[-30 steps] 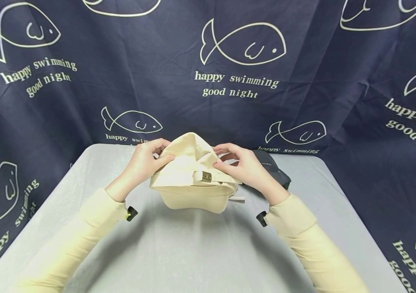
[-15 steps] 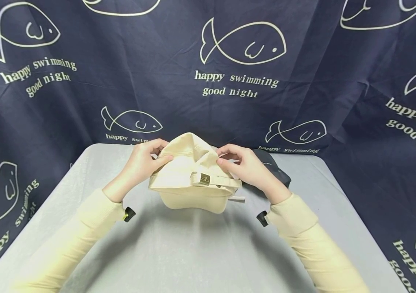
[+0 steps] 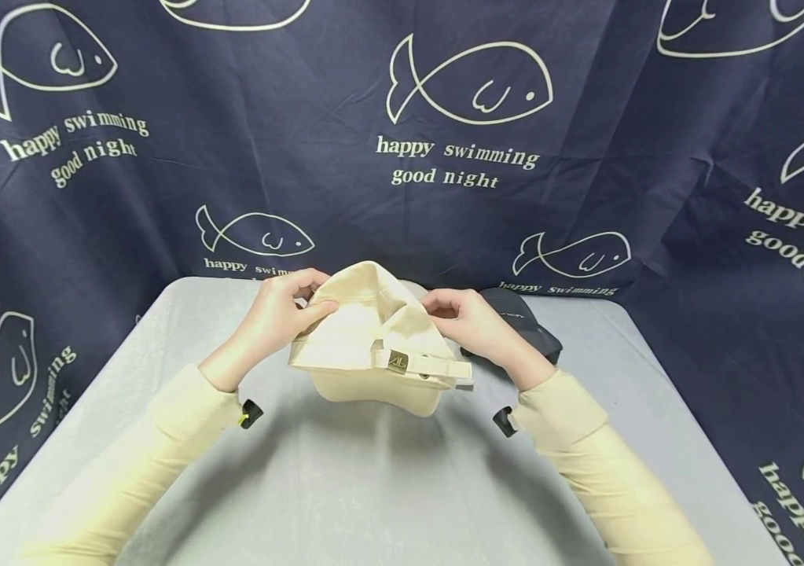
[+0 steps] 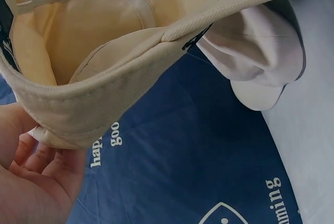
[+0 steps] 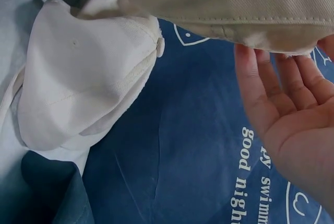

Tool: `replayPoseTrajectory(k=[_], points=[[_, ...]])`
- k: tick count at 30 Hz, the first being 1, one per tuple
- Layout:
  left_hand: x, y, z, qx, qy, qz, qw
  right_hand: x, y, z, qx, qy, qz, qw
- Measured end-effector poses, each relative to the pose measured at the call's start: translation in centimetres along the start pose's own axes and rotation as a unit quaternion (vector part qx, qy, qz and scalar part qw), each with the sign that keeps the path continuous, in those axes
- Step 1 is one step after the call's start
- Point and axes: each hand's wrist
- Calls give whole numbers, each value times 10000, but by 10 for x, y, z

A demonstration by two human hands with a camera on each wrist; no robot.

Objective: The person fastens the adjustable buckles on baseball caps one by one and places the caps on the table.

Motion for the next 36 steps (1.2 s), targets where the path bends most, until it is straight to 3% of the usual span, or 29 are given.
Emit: replayPoseTrajectory(k=[9,18,36], points=[[-6,-1,8,-13,65,-55,10000,0,6,-3,-122,-30,275,9995],[-16,8,25,-1,66,8,10000,-2,46,-13,-796,-297,782,9933],[-35,15,73,94,-189,204,9996,19,86,-29,-1088,-391,1411,9832]])
Point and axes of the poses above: each hand's wrist, its own x-axis towards the middle knuckle, its own z-axis out of the back of the hand, y = z × x, and after that the axes turned 1 degree about -y, right-handed
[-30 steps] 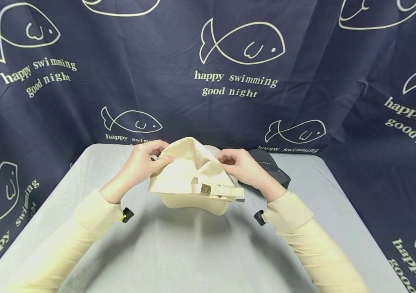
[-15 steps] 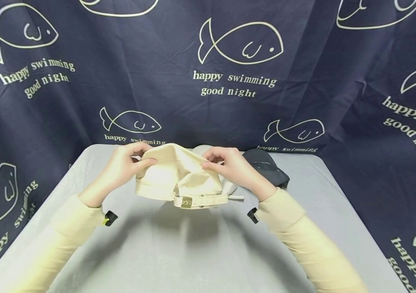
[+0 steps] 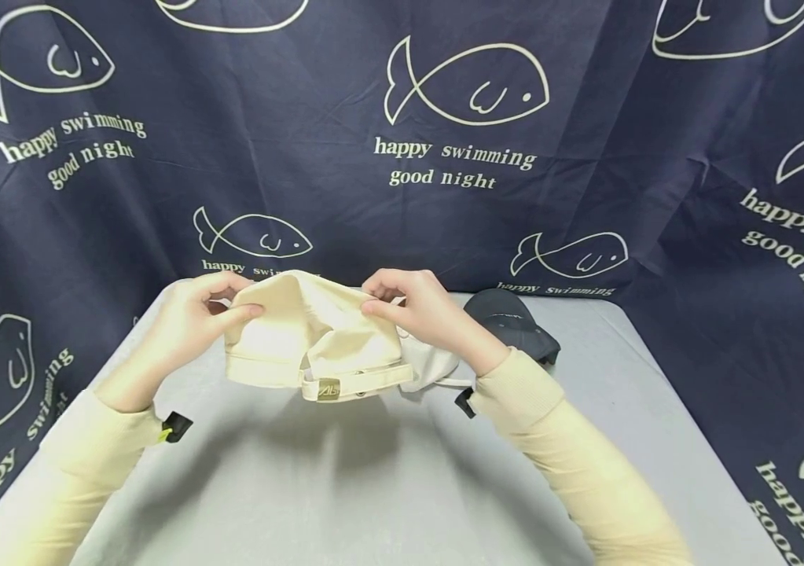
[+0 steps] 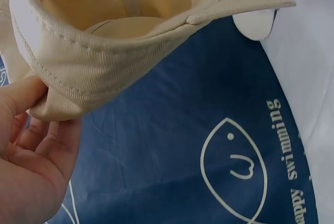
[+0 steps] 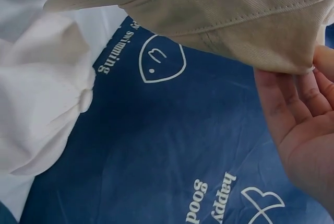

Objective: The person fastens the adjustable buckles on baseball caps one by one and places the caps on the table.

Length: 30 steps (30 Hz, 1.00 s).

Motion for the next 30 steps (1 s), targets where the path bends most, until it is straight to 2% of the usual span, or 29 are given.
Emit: replayPoseTrajectory(k=[7,14,20,23,30], points=[[-3,2,19,261,-164,-16,9995,17,9,-5,69,85,214,9997],[1,7,33,637,-423,-37,9971,40,-19,-17,107,44,532,9985],[8,16,36,772,-612,22,9951,59,-25,-22,67,-66,661,9978],[11,25,35,879,-697,128,9936,68,-30,-26,-3,-105,687,9976],[20,45,32,1113,-748,116,9909,85,-44,-38,-239,-205,704,9970]])
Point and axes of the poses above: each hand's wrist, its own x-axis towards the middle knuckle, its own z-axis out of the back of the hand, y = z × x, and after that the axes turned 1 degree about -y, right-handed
